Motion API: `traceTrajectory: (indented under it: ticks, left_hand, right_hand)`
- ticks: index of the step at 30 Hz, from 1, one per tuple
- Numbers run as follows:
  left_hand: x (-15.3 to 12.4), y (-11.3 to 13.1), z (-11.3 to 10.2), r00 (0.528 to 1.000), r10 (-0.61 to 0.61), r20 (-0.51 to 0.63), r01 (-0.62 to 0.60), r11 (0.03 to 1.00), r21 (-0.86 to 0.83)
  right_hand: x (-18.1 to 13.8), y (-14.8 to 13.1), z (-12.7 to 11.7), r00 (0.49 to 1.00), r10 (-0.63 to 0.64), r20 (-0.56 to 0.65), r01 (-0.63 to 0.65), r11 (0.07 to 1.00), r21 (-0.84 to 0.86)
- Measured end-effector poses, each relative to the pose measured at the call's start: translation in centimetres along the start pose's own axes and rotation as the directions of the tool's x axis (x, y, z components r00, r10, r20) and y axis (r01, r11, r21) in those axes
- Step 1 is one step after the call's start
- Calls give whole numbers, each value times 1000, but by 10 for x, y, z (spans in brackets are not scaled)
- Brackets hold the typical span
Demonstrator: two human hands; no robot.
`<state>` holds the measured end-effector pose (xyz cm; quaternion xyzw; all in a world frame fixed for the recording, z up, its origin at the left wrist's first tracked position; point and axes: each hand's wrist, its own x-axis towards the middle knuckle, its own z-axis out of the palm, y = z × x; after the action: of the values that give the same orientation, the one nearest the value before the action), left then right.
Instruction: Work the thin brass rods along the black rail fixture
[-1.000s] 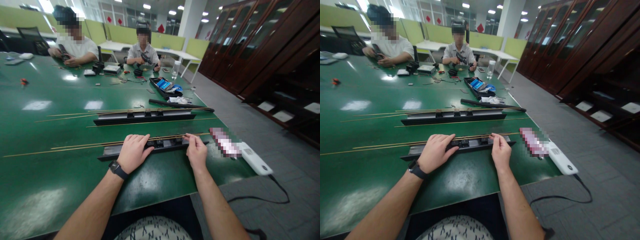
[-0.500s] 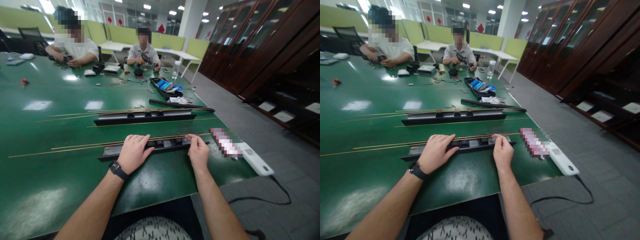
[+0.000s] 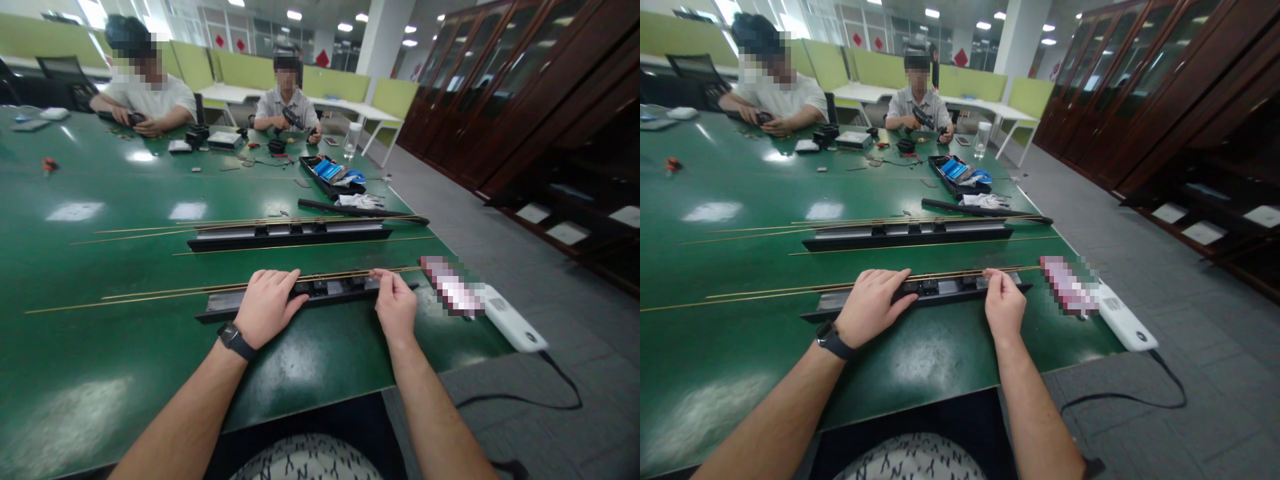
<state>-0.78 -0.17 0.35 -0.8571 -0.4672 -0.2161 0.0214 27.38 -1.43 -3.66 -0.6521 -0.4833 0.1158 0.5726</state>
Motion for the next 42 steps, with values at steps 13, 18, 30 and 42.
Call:
traceTrajectory:
  ticks: [13, 18, 30, 42]
  left_hand:
    - [0, 0, 0, 1000, -2, 6, 2, 1000, -10]
    - [0, 0, 0, 1000, -5, -1, 5, 1000, -17]
    - [0, 0, 0, 1000, -3, 8, 3, 1000, 0]
    - [0, 0, 1, 1000, -1, -5, 1, 1000, -8]
  right_hand:
    - [-4, -5, 0, 997, -18, 78, 15, 999, 41]
    - [-1, -3, -1, 1000, -2, 6, 2, 1000, 2]
    - [-3, -5, 0, 996, 5, 84, -11, 998, 65]
    - [0, 2, 0, 1000, 15, -12, -14, 999, 44]
